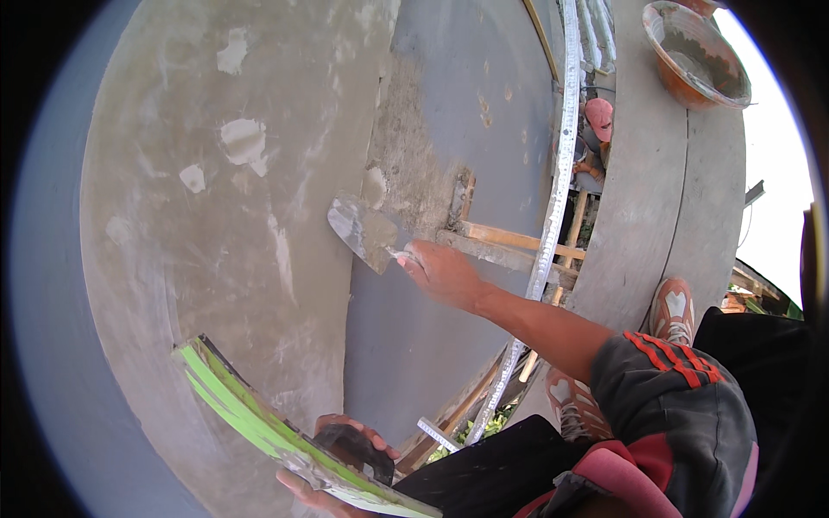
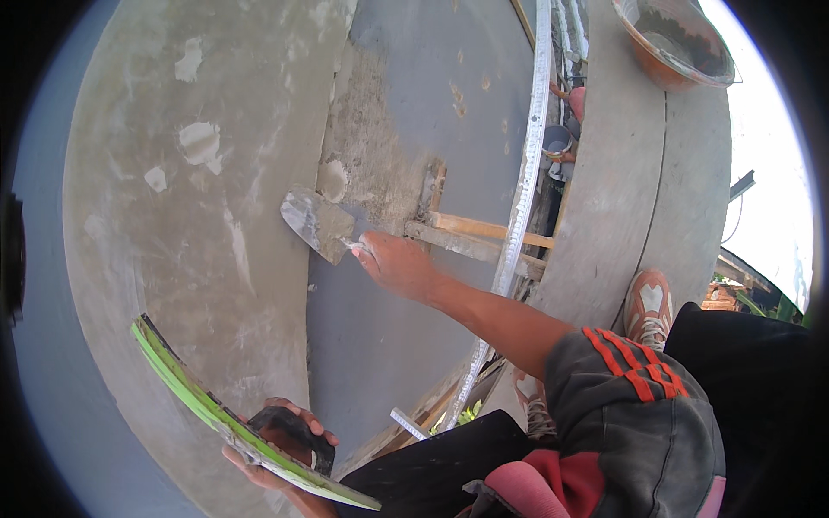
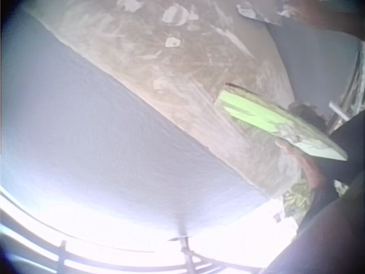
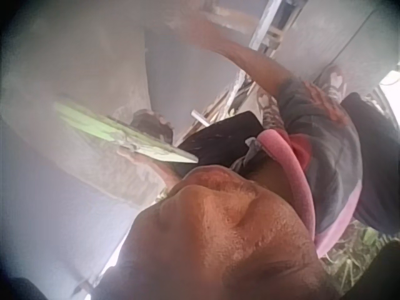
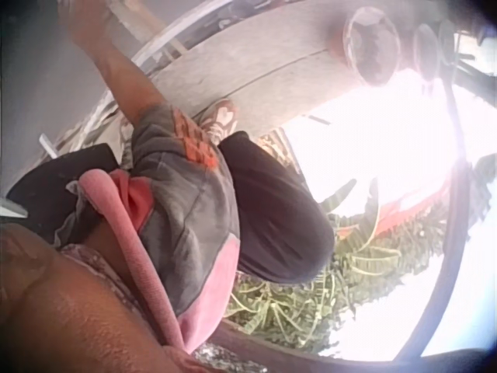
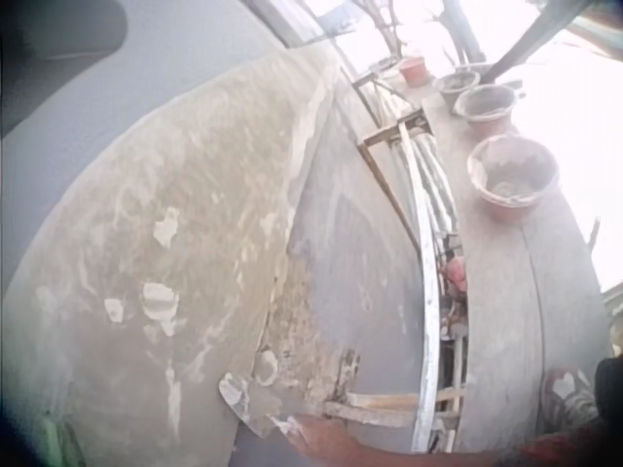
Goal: The person applies cement to a curved wall using a trowel and a hawk. They repeatedly scoop cement from the hawk and spread it onto the wall surface, smoothing it with the trowel. The person occasionally touches the wall with their hand to check the surface.
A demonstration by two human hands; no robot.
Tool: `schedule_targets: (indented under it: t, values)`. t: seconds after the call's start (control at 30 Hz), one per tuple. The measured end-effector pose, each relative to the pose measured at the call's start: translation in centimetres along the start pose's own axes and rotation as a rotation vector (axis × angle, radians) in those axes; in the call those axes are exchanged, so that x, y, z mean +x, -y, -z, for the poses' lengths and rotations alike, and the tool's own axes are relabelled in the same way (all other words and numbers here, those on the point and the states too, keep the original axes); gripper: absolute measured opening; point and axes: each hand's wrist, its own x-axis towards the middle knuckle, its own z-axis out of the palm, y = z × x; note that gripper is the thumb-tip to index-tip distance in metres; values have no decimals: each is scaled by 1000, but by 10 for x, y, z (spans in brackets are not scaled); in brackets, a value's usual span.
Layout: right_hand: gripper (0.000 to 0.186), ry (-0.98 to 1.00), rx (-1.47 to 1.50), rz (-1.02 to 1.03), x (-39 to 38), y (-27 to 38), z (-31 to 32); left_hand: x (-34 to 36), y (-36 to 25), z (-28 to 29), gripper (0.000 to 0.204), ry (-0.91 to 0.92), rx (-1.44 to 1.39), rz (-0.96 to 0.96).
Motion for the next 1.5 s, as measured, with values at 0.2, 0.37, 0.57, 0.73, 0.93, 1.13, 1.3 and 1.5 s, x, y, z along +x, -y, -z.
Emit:
schedule_targets:
  t: [0.2, 0.37, 0.57, 0.73, 0.93, 1.13, 1.3, 1.5]
  values:
    - [39, -185, 62, -58, 29, -11, 17, -1, -5, 4, 112, -2, 50, 13]
    - [40, -8, 13, -11, 21, -3, 18, 5, -5, -4, 113, -18, 37, 52]
    - [39, -109, -12, -6, 24, -3, 23, 4, 0, -24, 116, -30, -5, 48]
    - [39, 5, -95, 68, 22, -8, 21, 10, -2, -19, 116, -28, -6, 32]
    - [38, -59, -102, -59, 36, -13, 37, 1, 1, -5, 116, -32, 21, 42]
    - [36, 50, -78, 151, 15, -12, 24, 6, -3, -27, 117, -145, 10, 12]
    - [35, -2, -113, 25, 27, -17, 33, 4, -1, -18, 118, -73, 38, 29]
    - [36, 71, -125, 116, 16, -10, 23, 7, -7, -28, 117, -122, 24, -13]
